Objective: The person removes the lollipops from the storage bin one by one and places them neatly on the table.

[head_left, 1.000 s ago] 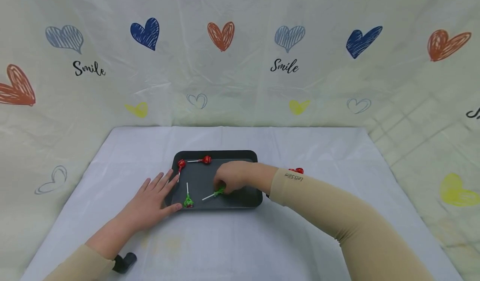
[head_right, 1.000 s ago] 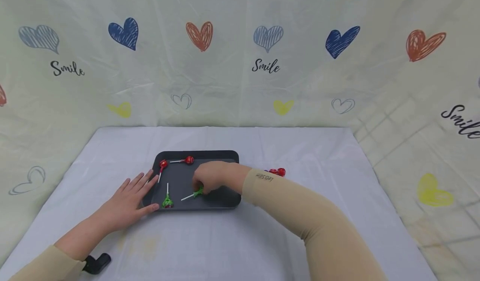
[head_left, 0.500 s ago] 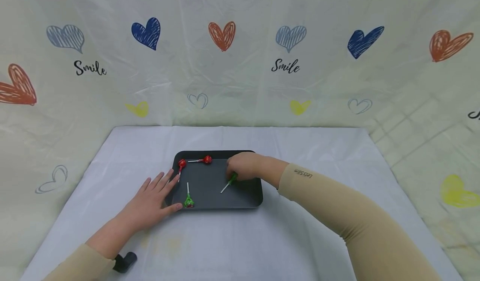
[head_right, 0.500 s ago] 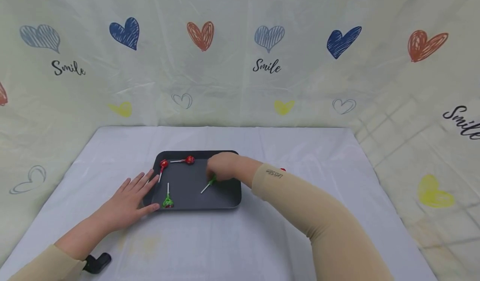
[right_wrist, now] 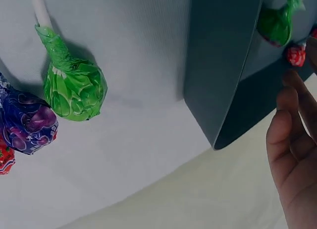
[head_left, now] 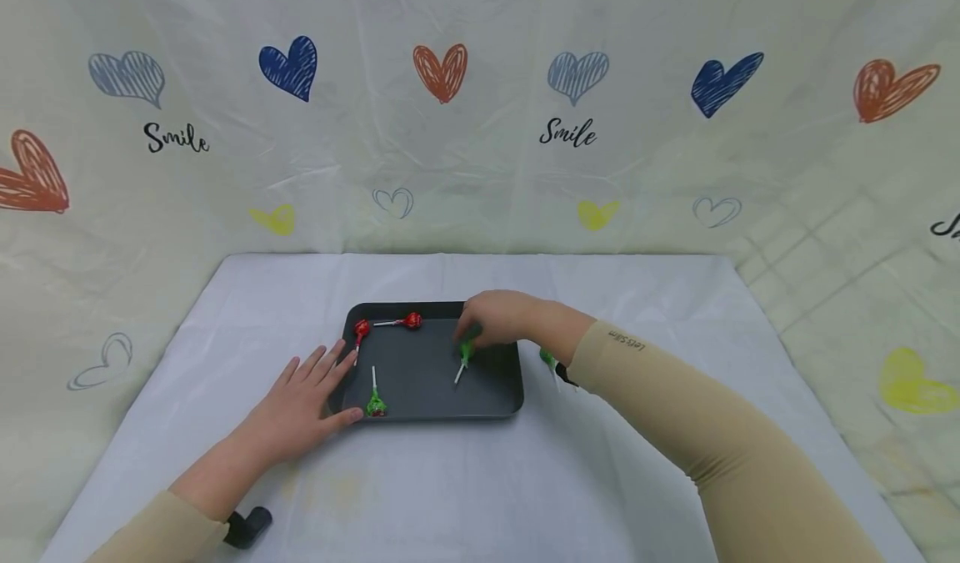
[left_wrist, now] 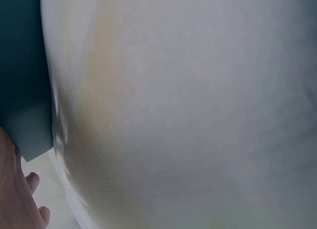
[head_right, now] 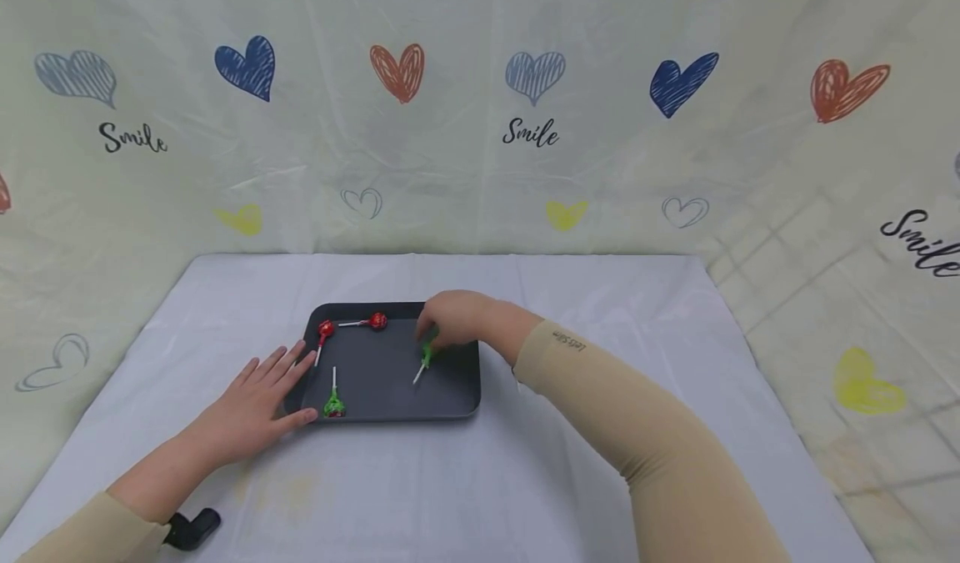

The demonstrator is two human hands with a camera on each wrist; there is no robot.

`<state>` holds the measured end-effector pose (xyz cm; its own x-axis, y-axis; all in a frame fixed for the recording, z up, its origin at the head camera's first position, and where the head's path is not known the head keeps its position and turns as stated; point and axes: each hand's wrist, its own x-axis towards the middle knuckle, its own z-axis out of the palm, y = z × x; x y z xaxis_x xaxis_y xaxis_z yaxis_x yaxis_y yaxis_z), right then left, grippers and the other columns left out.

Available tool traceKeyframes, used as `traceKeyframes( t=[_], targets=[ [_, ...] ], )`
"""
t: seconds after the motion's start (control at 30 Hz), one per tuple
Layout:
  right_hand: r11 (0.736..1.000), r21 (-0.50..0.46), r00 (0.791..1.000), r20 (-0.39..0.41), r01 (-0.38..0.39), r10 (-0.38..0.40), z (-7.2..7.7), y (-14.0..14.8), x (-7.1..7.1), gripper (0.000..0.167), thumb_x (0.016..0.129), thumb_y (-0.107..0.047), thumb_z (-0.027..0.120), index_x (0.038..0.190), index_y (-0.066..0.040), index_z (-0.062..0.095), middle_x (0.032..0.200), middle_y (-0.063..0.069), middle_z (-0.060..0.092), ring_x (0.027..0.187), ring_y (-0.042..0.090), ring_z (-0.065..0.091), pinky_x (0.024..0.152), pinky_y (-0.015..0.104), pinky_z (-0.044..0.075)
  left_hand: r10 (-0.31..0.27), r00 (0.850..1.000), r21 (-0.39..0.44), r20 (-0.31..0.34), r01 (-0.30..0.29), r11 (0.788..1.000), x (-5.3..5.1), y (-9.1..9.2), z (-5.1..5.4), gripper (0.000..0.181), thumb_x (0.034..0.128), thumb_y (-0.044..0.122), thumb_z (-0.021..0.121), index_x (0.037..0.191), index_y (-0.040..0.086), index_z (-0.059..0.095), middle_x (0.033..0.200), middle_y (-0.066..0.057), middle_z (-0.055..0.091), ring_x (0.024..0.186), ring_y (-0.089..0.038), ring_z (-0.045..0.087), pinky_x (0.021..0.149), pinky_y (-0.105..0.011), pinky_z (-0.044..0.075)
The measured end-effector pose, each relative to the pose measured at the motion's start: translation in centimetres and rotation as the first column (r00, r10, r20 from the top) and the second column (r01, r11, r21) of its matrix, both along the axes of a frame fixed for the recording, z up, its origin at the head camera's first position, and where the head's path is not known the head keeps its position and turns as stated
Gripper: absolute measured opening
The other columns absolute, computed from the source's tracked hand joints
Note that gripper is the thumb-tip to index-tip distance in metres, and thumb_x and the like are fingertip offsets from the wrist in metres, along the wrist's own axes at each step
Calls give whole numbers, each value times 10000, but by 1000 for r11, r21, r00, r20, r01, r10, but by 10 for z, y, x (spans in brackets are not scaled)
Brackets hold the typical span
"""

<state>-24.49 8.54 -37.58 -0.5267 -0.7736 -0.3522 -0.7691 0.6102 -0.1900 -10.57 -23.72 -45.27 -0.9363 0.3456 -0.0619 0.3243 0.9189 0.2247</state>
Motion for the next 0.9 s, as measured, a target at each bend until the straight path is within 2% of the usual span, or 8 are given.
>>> traceKeyframes(
  t=[0.23, 0.53, 0.8, 0.9],
  targets=[
    [996, -14, 993, 77, 93, -92, -3, 3, -3, 279, 908, -223, 745, 1186, -197, 741, 1161, -62, 706, 1122, 132, 616, 993, 327, 484, 1, 1000, -4, 3, -1, 1000, 0, -1, -2, 939, 888, 741, 486, 1589, 167, 243, 1656, -100, 136, 1493, -396, 136, 1171, -636, 82],
    [986, 26, 978, 124, 166, -168, -17, -3, -5, 296, 892, -289, 763, 1180, -223, 744, 1088, -96, 706, 965, 41, 618, 874, 260, 516, 5, 1000, 8, -22, -4, 1000, -1, 0, -4, 940, 870, 717, 549, 1582, 171, 272, 1651, -96, 163, 1488, -394, 159, 1166, -631, 110],
    [986, 57, 983, 84, 158, -162, -25, -10, 0, 283, 887, -314, 765, 1154, -222, 757, 996, -111, 697, 880, 48, 598, 827, 249, 515, 1, 1000, -8, 10, 0, 1000, -1, 0, 0, 949, 881, 757, 473, 1590, 170, 241, 1656, -98, 138, 1493, -395, 136, 1173, -633, 82],
    [988, 54, 987, 62, 143, -146, -27, -11, 1, 267, 890, -306, 763, 1144, -225, 760, 994, -117, 701, 880, 40, 599, 837, 247, 513, 1, 1000, -15, 7, -1, 1000, -1, -1, -1, 939, 887, 739, 490, 1590, 168, 242, 1656, -99, 137, 1493, -395, 138, 1172, -634, 89]
  ],
)
